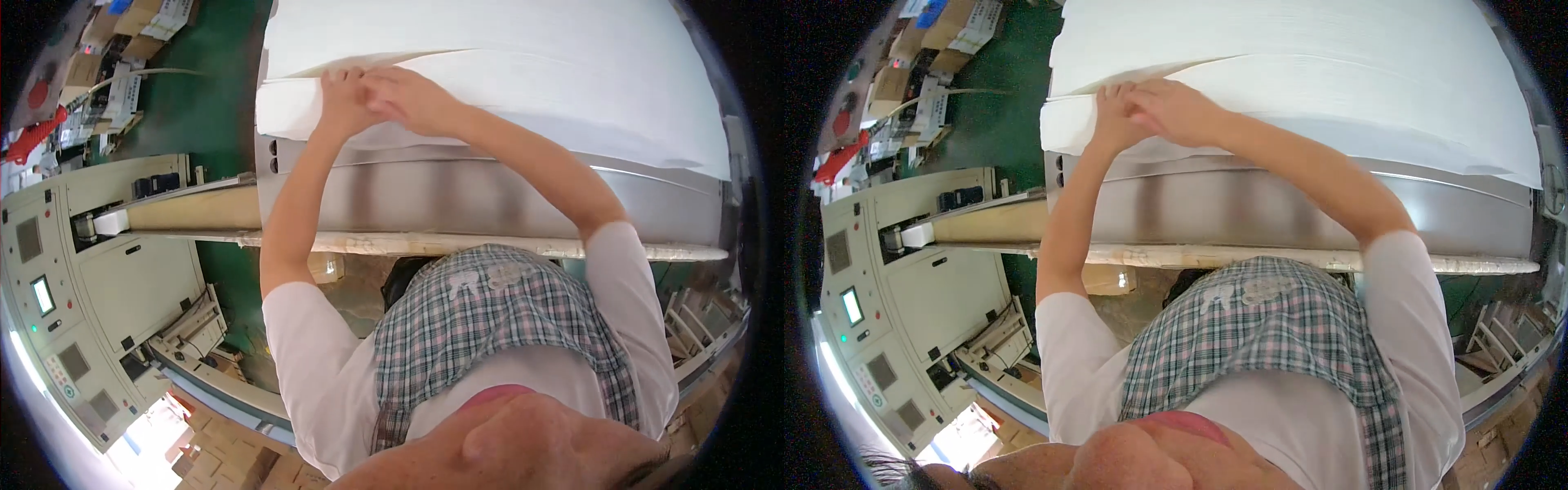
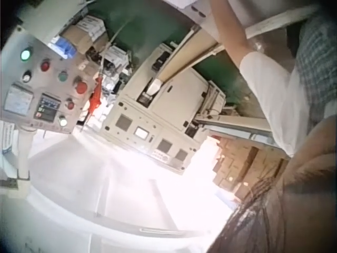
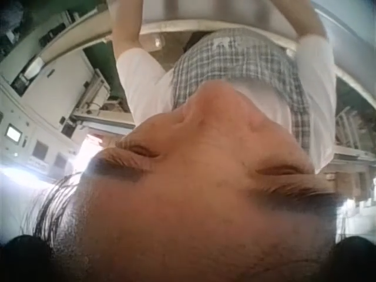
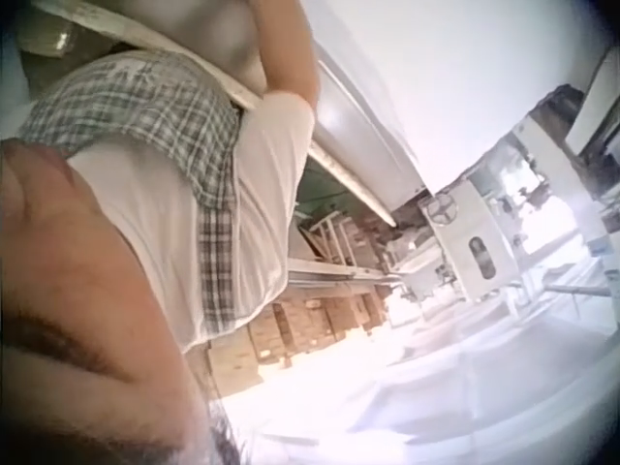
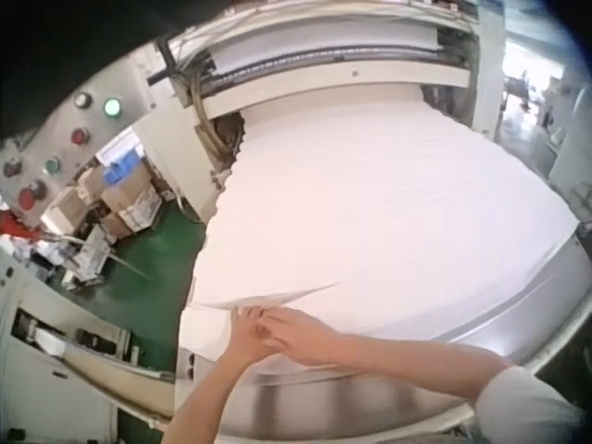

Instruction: Handling and folding large white paper sheets near a production machine.

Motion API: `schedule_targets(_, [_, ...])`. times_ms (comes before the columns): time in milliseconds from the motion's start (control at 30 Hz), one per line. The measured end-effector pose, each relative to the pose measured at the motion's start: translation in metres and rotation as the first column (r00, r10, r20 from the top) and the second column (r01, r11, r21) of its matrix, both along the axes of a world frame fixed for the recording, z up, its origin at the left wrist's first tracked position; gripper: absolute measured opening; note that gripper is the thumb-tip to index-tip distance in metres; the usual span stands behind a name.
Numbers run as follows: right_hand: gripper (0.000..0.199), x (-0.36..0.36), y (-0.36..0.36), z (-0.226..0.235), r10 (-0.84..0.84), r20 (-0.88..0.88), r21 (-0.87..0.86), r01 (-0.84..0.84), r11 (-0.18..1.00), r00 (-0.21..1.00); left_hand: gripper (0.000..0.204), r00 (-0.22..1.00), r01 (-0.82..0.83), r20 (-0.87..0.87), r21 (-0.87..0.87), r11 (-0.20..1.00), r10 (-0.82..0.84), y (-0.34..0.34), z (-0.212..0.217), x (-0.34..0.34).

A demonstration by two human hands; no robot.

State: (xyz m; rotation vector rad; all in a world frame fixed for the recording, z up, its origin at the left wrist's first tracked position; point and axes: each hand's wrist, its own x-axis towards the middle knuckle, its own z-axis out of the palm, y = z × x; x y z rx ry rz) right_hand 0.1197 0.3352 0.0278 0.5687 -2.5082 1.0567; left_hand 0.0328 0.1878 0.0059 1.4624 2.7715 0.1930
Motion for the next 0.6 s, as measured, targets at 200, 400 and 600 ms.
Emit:
schedule_targets(200, [0.042, -0.011, 0.089, -0.014, -0.295, 0.379, 0.379, 0.144, 0.914, 0.877, 0.082, 0.995, -0.021, -0.095, -0.023, 1.0, 0.019, 0.017, 0.008, -0.008])
schedule_targets(400, [0.068, 0.091, 0.25, -0.008, -0.32, 0.38, 0.493, 0.103, 0.864, 0.868, 0.09, 1.0, -0.012, -0.028, -0.216, 0.976, 0.006, 0.03, 0.012, -0.033])
schedule_targets(600, [0.093, 0.199, 0.399, 0.017, -0.475, 0.484, 0.701, 0.0, 0.713, 0.735, 0.108, 0.93, -0.317, -0.004, -0.514, 0.797, 0.367, 0.053, 0.025, -0.018])
